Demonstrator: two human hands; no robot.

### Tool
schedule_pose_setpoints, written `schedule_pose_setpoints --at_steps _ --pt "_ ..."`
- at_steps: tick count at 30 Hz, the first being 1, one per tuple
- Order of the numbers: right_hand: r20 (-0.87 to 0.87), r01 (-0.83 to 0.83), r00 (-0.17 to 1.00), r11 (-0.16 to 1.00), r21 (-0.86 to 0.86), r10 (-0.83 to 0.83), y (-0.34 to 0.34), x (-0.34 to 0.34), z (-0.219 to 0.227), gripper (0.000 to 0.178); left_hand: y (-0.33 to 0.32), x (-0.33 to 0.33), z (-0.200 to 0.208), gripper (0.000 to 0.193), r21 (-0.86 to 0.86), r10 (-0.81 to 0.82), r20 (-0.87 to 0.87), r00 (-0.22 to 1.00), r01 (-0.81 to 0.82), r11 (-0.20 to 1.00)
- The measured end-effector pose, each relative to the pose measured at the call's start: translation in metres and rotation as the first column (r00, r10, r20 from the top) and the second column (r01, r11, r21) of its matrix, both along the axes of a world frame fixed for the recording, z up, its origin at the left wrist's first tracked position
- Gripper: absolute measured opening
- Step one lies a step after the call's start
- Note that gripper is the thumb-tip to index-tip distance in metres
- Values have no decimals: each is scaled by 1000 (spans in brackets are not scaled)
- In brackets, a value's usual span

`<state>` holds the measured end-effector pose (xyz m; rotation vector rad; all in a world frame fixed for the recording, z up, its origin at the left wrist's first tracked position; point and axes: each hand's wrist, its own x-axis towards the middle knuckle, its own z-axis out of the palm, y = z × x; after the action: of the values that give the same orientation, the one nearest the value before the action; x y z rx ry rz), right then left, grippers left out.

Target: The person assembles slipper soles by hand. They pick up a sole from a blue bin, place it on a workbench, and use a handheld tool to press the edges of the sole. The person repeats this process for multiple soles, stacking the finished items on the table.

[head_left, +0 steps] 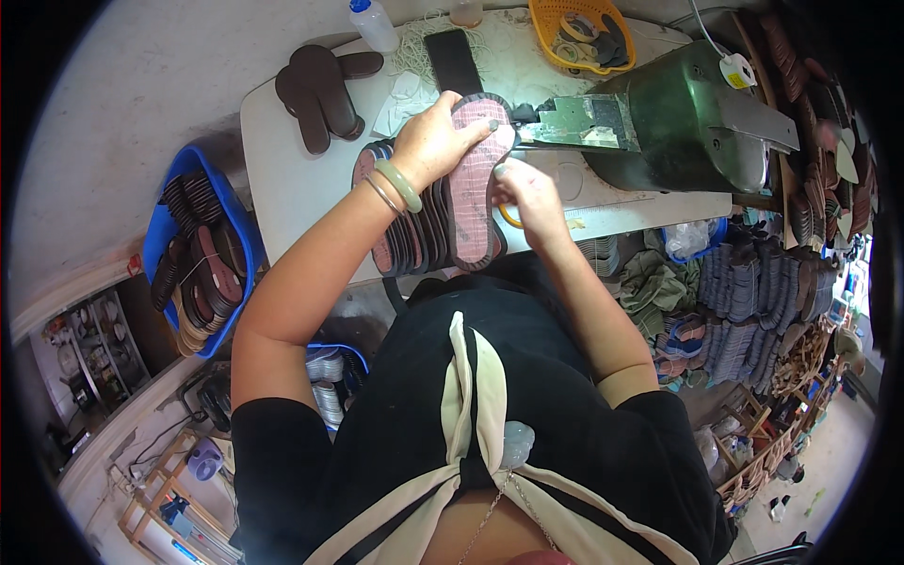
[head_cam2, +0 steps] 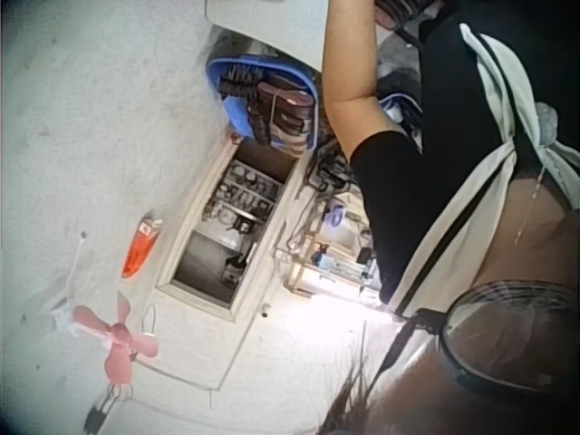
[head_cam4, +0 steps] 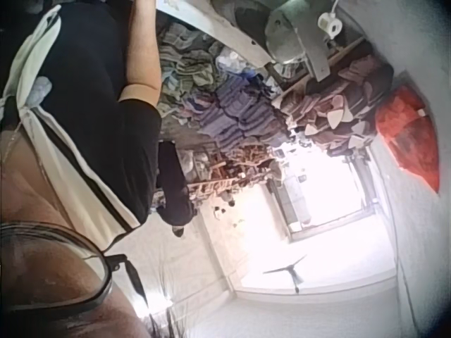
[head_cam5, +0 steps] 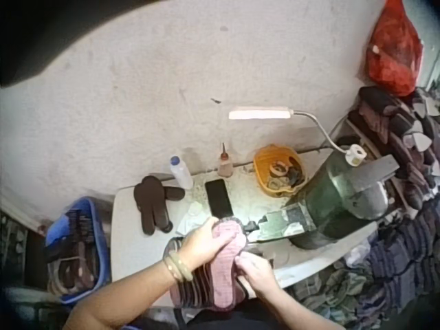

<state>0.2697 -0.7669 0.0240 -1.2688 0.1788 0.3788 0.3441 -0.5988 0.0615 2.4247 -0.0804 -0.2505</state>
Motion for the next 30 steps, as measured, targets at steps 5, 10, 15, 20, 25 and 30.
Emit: schedule_pose_setpoints --at_steps 5,10,15,20,25,30 --pt "-134 -147 970 926 349 204 4 -14 6 35 0 12 0 74 -40 19 -63 998 -21 999" --pt "-100 -180 971 939 293 218 -16 -9 5 36 0 16 -8 71 -33 54 39 998 -53 998" --pt "-119 -189 966 938 289 231 -30 -7 4 35 -1 24 -16 73 -53 90 47 995 -88 995" --pt "-119 -131 980 970 206 158 -36 -11 14 38 -2 34 -23 72 -62 113 46 993 -110 992" --pt "-124 -128 982 983 133 144 -30 -9 30 36 4 50 -31 67 -105 80 -26 996 -82 991" --pt "-82 -125 987 976 180 142 9 -7 57 33 30 38 -35 37 -720 130 -242 962 -268 640"
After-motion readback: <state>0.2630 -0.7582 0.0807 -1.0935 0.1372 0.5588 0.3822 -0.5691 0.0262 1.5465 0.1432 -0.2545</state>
